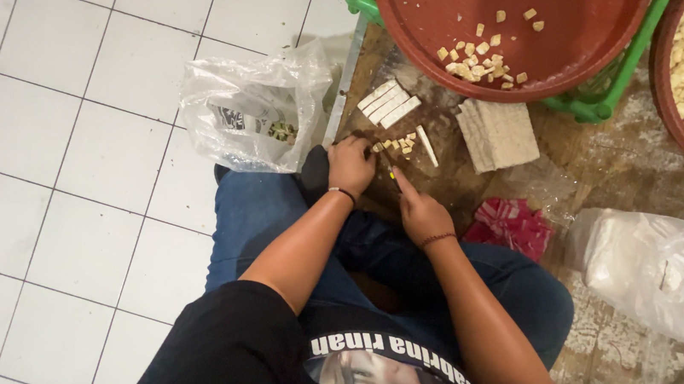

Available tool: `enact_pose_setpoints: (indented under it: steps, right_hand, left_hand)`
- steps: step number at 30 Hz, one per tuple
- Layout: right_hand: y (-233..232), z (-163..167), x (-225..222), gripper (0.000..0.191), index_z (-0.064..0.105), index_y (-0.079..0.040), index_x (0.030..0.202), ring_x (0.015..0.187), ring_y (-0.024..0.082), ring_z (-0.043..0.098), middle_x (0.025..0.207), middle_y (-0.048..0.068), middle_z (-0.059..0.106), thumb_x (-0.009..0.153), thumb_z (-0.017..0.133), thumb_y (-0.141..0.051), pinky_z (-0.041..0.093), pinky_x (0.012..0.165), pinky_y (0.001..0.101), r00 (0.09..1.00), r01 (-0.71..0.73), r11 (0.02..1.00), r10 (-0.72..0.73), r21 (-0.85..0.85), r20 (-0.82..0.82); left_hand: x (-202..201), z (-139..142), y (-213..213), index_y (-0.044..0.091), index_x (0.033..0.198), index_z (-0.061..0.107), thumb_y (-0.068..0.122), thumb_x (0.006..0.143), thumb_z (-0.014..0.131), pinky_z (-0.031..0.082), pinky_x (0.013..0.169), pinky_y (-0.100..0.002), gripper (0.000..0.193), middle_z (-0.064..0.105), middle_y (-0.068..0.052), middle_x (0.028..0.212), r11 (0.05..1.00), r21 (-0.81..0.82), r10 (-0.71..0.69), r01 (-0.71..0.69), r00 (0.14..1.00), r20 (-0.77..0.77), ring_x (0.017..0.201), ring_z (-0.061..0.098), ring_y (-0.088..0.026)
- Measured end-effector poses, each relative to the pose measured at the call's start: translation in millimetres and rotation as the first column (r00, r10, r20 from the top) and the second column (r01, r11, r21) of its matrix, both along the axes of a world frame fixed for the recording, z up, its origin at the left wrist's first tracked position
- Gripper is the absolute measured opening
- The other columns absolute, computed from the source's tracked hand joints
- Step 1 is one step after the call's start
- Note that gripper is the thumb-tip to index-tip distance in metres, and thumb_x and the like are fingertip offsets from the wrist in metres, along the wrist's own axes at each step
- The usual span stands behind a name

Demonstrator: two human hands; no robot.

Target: The person sits on the floor and uses a knife to cut white firm food blocks into small cubes on a wooden board. The cut pieces are placed into a nearby brown tray.

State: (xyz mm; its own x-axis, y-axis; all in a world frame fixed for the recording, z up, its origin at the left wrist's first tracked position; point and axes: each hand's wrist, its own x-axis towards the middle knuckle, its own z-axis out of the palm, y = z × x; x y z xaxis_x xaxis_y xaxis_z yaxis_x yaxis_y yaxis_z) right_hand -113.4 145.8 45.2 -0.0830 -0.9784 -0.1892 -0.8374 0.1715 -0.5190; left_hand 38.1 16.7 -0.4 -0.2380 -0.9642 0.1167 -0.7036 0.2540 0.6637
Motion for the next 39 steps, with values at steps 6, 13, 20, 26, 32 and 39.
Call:
enact_pose_setpoints:
  steps: [6, 13, 20, 26, 32, 39]
  right_hand:
    - [2, 1, 3, 0.061, 0.041, -0.043, 0.155, 0.075, 0.049, 0.067, 0.081, 0.029, 0.067, 0.099, 0.054, -0.022, 0.054, 0.071, 0.0582, 1.0, 0.001, 1.0, 0.0, 0.015, -0.023]
    - [5, 2, 6, 0.061, 0.043, -0.043, 0.153, 0.07, 0.047, 0.067, 0.079, 0.026, 0.067, 0.098, 0.057, -0.022, 0.055, 0.066, 0.0567, 0.997, 0.004, 0.999, -0.008, -0.048, -0.073]
    - [3, 1, 6, 0.059, 0.043, -0.043, 0.153, 0.071, 0.047, 0.067, 0.078, 0.027, 0.067, 0.1, 0.055, -0.022, 0.054, 0.066, 0.057, 0.998, 0.009, 1.0, -0.01, -0.014, -0.068]
    - [-2, 7, 5, 0.062, 0.04, -0.042, 0.155, 0.078, 0.049, 0.068, 0.085, 0.03, 0.069, 0.098, 0.054, -0.023, 0.053, 0.074, 0.0582, 1.0, 0.025, 0.996, -0.027, 0.088, 0.015]
    - [-2, 25, -4, 0.06, 0.038, -0.041, 0.156, 0.087, 0.05, 0.067, 0.094, 0.031, 0.07, 0.099, 0.049, -0.025, 0.053, 0.083, 0.0577, 0.999, 0.02, 0.979, -0.03, 0.203, 0.046]
    - [8, 49, -38, 0.059, 0.041, -0.037, 0.155, 0.09, 0.048, 0.068, 0.1, 0.028, 0.071, 0.099, 0.051, -0.027, 0.054, 0.083, 0.0541, 0.99, -0.041, 0.982, 0.015, 0.183, 0.143]
  left_hand:
    - [0, -3, 0, 0.011, 0.089, 0.076, 0.02, 0.078, 0.076, 0.042, 0.089, -0.048, 0.014, 0.07, -0.009, 0.094, 1.0, -0.03, 0.006, -0.005, 1.0, 0.005, 0.098, 0.065, -0.032]
    - [-1, -2, 0, 0.011, 0.09, 0.076, 0.02, 0.077, 0.076, 0.042, 0.089, -0.048, 0.016, 0.07, -0.009, 0.094, 1.0, -0.025, 0.005, -0.005, 1.0, 0.006, 0.097, 0.065, -0.032]
    - [0, -1, 1, 0.011, 0.089, 0.075, 0.02, 0.077, 0.076, 0.042, 0.089, -0.048, 0.015, 0.07, -0.008, 0.092, 1.0, -0.025, -0.002, 0.001, 1.0, -0.005, 0.096, 0.065, -0.032]
    - [-1, 0, 0, 0.011, 0.088, 0.073, 0.02, 0.078, 0.075, 0.042, 0.086, -0.049, 0.013, 0.068, -0.009, 0.091, 0.999, -0.038, -0.009, 0.009, 1.0, 0.012, 0.094, 0.064, -0.033]
    - [-1, 0, -3, 0.011, 0.091, 0.071, 0.021, 0.079, 0.075, 0.042, 0.086, -0.05, 0.016, 0.068, -0.01, 0.093, 0.998, -0.052, -0.022, 0.024, 0.999, 0.037, 0.095, 0.064, -0.034]
    - [0, 4, -1, 0.013, 0.096, 0.071, 0.022, 0.078, 0.074, 0.042, 0.089, -0.051, 0.02, 0.068, -0.01, 0.095, 0.998, -0.048, -0.027, 0.03, 0.998, 0.048, 0.098, 0.063, -0.033]
